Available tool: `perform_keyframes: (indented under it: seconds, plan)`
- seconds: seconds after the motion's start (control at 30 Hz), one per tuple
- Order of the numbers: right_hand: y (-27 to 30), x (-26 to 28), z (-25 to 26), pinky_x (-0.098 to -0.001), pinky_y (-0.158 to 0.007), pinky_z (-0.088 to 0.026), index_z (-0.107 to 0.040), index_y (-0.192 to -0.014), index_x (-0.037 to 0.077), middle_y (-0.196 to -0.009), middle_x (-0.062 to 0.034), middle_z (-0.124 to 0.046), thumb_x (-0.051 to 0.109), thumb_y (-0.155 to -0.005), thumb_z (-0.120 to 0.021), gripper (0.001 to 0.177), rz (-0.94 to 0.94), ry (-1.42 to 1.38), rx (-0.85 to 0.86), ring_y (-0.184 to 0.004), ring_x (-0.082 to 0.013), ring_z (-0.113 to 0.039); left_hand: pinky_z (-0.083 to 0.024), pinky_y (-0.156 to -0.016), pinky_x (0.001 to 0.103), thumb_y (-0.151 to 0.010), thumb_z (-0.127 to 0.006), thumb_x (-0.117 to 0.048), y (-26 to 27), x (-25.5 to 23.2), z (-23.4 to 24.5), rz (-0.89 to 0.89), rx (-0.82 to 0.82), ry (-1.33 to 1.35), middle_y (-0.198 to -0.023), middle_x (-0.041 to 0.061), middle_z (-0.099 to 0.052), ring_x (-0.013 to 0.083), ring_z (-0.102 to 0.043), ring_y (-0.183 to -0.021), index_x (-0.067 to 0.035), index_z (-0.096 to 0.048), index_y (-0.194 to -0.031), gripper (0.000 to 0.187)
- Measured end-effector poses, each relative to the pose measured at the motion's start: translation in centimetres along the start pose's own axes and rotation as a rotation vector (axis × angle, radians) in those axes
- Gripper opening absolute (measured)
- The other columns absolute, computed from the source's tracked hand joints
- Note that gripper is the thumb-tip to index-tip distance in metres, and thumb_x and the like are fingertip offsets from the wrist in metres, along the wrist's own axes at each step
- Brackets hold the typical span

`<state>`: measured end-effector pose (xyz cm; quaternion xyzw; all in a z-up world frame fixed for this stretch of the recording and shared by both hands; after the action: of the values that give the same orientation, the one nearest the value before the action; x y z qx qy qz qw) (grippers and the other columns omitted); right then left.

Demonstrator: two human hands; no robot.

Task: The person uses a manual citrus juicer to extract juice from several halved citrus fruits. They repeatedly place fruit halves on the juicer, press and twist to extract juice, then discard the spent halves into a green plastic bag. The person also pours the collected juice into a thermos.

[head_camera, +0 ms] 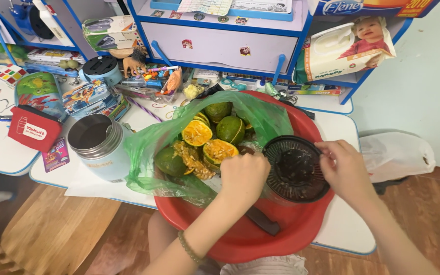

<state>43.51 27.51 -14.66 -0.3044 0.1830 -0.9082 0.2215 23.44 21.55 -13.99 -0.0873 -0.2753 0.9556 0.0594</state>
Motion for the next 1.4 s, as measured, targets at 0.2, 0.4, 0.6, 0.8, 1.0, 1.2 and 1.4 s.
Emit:
perform_keyframes:
  seconds: [0.2,0.4,0.6,0.8,1.0,1.2,1.4]
  plan:
    - [-1.5,-0.7,-0.4,-0.0371,-0.078,-0.053,-0.072,-0.113,0.007,-0.094,-0.0097,-0.068,0.001,-0.087,-0.064,0.028,-0.018,-0.075,0.109,-0.085,-0.0254,-0.068,-0.053,-0.045,0.041,-0.085,-0.070,-0.027,0.8,-0.5,0.8,0.015,0.086,0.140,-0.052,0.011,-0.065,0.0297,-0.068,-0.046,-0.011,-0.070,-0.061,0.029]
    - [-3.2,1.6,-1.3,-0.0386,-0.083,-0.052,-0.071,-0.113,0.008,-0.098,-0.0096,-0.069,0.002,-0.088,-0.064,0.027,0.262,-0.007,0.128,-0.094,-0.0280,-0.066,-0.053,-0.045,0.044,-0.093,-0.068,-0.035,-1.0,1.4,0.5,0.144,0.040,0.146,-0.057,0.012,-0.068,0.0324,-0.070,-0.051,-0.010,-0.069,-0.071,0.033]
    - [-1.5,-2.4,0.1,-0.0390,-0.071,-0.054,-0.073,-0.114,0.010,-0.103,-0.0135,-0.067,0.010,-0.090,-0.070,0.024,-0.132,-0.017,0.055,-0.089,-0.0267,-0.068,-0.054,-0.045,0.044,-0.089,-0.067,-0.026,-1.9,0.8,-1.9,0.115,0.062,0.066,-0.062,0.011,-0.070,0.0309,-0.071,-0.055,-0.011,-0.064,-0.082,0.016]
    - [2.4,-1.9,-0.1,-0.0374,-0.078,-0.052,-0.070,-0.123,0.011,-0.111,-0.0170,-0.063,0.008,-0.092,-0.062,0.033,-0.144,-0.075,-0.091,-0.093,-0.0276,-0.067,-0.053,-0.044,0.040,-0.092,-0.065,-0.020,-0.9,0.3,-1.7,0.110,-0.006,0.019,-0.061,0.007,-0.068,0.0280,-0.071,-0.056,-0.012,-0.061,-0.085,0.012]
    - [1.4,1.9,2.6,-0.0447,-0.093,-0.049,-0.072,-0.121,0.009,-0.110,-0.0155,-0.065,0.011,-0.097,-0.067,0.025,-0.009,0.215,-0.200,-0.106,-0.0338,-0.062,-0.055,-0.046,0.047,-0.096,-0.066,-0.035,-0.8,2.9,-0.4,0.206,-0.003,0.130,-0.063,0.011,-0.068,0.0338,-0.070,-0.055,-0.008,-0.062,-0.085,0.029]
    - [0.4,7.1,4.2,-0.0420,-0.090,-0.049,-0.070,-0.115,0.007,-0.110,-0.0123,-0.068,0.012,-0.096,-0.063,0.021,0.098,-0.017,-0.071,-0.106,-0.0322,-0.064,-0.059,-0.072,0.048,-0.083,-0.073,-0.030,-2.6,11.2,-1.8,0.310,0.086,0.081,-0.105,0.017,-0.068,0.0366,-0.065,-0.106,-0.008,-0.064,-0.109,0.035]
    - [-0.9,14.6,-0.4,-0.0409,-0.090,-0.047,-0.072,-0.109,0.011,-0.104,-0.0076,-0.069,0.018,-0.085,-0.067,0.025,0.337,-0.046,0.231,-0.104,-0.0289,-0.063,-0.050,-0.100,0.052,-0.073,-0.087,-0.044,-5.9,12.3,-6.7,0.254,0.534,0.169,-0.134,0.021,-0.054,0.0398,-0.055,-0.124,-0.022,-0.046,-0.149,0.089]
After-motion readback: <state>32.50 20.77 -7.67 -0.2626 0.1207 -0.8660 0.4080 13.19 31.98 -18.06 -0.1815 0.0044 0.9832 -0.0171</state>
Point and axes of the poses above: each hand's wrist, its own y-axis away from the middle knuckle, its own z-axis out of the back of the hand, x = y × z, the point moved 10 cm from there along -y, towards the middle knuckle
